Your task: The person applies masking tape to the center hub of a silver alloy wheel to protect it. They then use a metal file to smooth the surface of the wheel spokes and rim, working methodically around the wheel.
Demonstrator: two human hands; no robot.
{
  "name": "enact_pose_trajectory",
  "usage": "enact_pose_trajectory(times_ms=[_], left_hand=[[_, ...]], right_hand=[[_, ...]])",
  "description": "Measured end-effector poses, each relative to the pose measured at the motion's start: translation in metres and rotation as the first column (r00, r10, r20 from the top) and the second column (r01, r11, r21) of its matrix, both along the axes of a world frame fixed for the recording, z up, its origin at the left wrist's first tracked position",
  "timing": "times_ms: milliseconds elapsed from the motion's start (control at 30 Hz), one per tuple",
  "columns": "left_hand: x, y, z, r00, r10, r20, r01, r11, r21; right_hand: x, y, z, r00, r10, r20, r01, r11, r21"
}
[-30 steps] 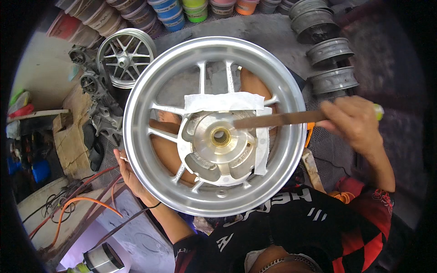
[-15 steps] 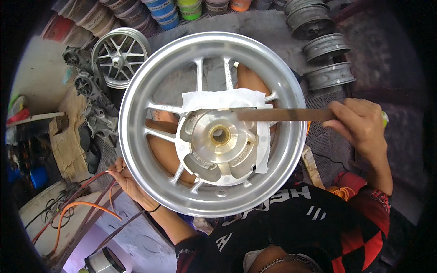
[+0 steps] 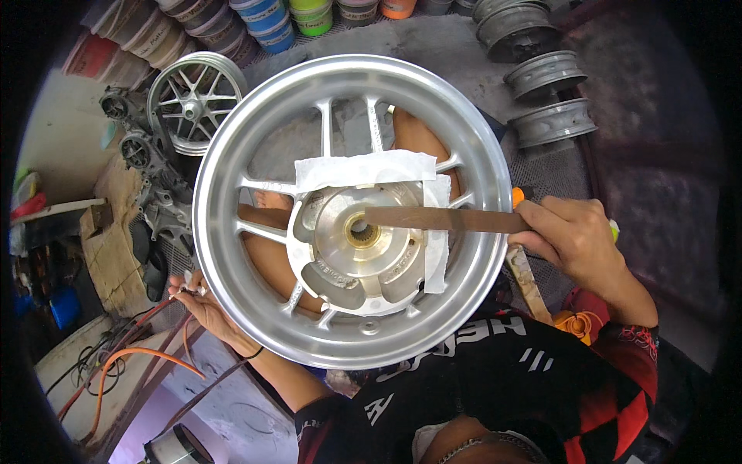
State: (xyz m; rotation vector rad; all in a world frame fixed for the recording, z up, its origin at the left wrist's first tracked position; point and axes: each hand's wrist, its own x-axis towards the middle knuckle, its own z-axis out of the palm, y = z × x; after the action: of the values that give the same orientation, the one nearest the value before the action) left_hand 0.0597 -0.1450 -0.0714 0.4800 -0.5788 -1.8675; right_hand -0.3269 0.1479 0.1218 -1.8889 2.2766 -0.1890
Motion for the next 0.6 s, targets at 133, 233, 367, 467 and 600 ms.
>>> enact_pose_trajectory(times_ms=[133,233,367,467,600], left_hand=[[0.014,-0.01,-0.019,0.991,0.064,-0.118,-0.061,0.998,0.03],[0.01,-0.009,-0.004,0.943,-0.152,-0.295,0.177,0.982,0.061],[0.018,-0.004,-0.012,0.995,-0.016,-0.095,0.017,1.0,0.013],[0.015,-0.004,-0.014,0.998,0.043,-0.051,-0.044,0.999,-0.016],[-0.005,0.01,0.003,0.942,0.222,0.251,-0.257,0.96,0.112]], right_hand=[[-0.008,-0.003,0.021,0.997,-0.036,-0.066,0.036,0.999,-0.003],[-0.001,0.003,0.015,0.997,-0.063,-0.035,0.063,0.998,0.006],[0.003,-0.002,0.0,0.999,-0.026,0.041,0.027,1.0,-0.016],[-0.004,0.001,0.023,0.995,-0.09,-0.054,0.089,0.996,-0.011],[0.004,0.006,0.011,0.999,-0.031,0.006,0.031,0.996,0.086]])
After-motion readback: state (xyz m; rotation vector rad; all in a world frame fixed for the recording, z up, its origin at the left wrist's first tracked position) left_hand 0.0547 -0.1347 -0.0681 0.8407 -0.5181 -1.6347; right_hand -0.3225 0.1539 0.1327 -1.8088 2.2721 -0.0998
